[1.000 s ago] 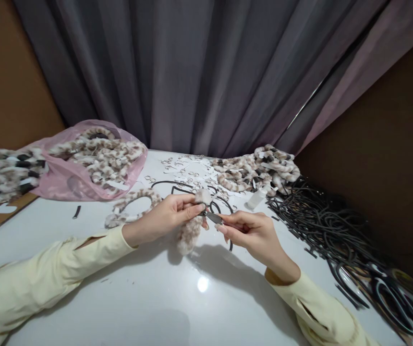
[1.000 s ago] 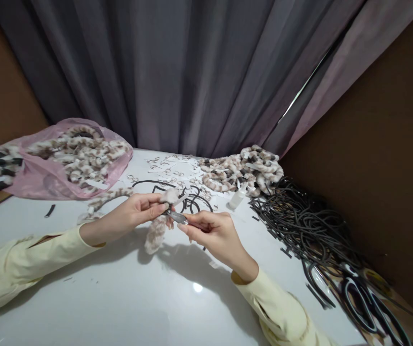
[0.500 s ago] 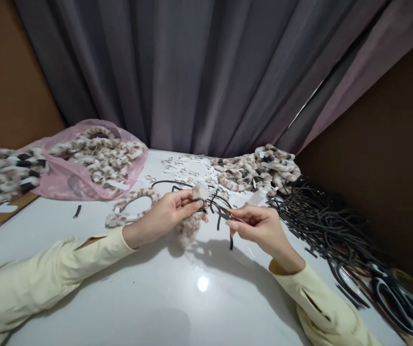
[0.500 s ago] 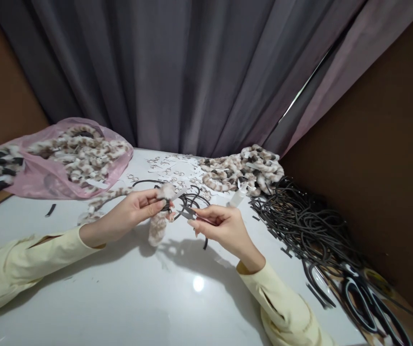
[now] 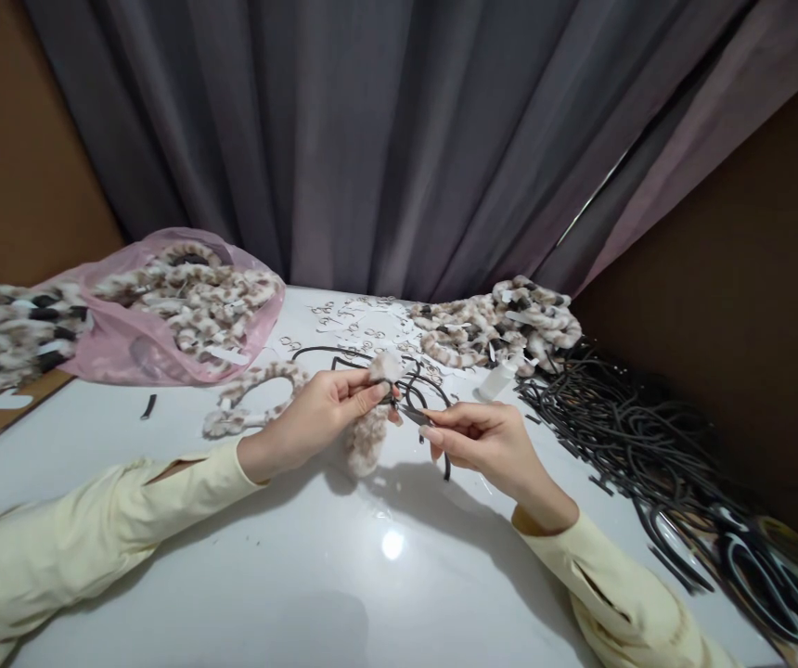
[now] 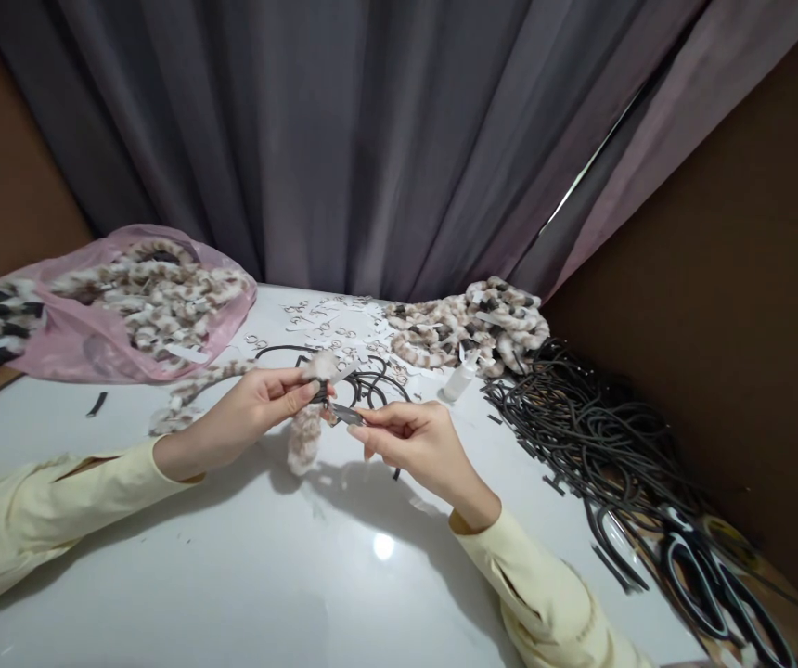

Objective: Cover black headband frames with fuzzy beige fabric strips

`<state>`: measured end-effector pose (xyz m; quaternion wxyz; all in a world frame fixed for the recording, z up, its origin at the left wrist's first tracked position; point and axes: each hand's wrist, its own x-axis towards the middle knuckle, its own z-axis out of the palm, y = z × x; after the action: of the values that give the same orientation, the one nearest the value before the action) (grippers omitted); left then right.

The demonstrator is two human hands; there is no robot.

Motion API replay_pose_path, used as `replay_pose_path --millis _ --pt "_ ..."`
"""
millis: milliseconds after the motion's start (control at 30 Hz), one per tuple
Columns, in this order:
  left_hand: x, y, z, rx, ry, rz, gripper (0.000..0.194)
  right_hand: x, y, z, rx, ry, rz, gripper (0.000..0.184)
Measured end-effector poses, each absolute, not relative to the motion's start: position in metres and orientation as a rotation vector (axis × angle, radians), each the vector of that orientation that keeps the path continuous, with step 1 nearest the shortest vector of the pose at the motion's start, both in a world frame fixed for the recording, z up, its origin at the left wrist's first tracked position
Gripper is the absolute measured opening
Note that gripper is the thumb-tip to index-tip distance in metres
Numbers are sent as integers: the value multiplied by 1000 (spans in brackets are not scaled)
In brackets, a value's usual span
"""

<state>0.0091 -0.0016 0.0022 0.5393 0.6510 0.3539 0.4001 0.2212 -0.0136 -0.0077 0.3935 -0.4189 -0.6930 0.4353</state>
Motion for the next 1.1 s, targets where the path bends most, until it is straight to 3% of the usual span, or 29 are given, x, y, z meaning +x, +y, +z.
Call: replay_pose_path --millis 833,1100 --pt "11 -5 3 1550 935 985 25 220 -15 -8 -1068 -1731 1139 26" --pt "10 -3 -1 1605 1033 956 32 218 -18 -4 -1088 -1810 1054 26"
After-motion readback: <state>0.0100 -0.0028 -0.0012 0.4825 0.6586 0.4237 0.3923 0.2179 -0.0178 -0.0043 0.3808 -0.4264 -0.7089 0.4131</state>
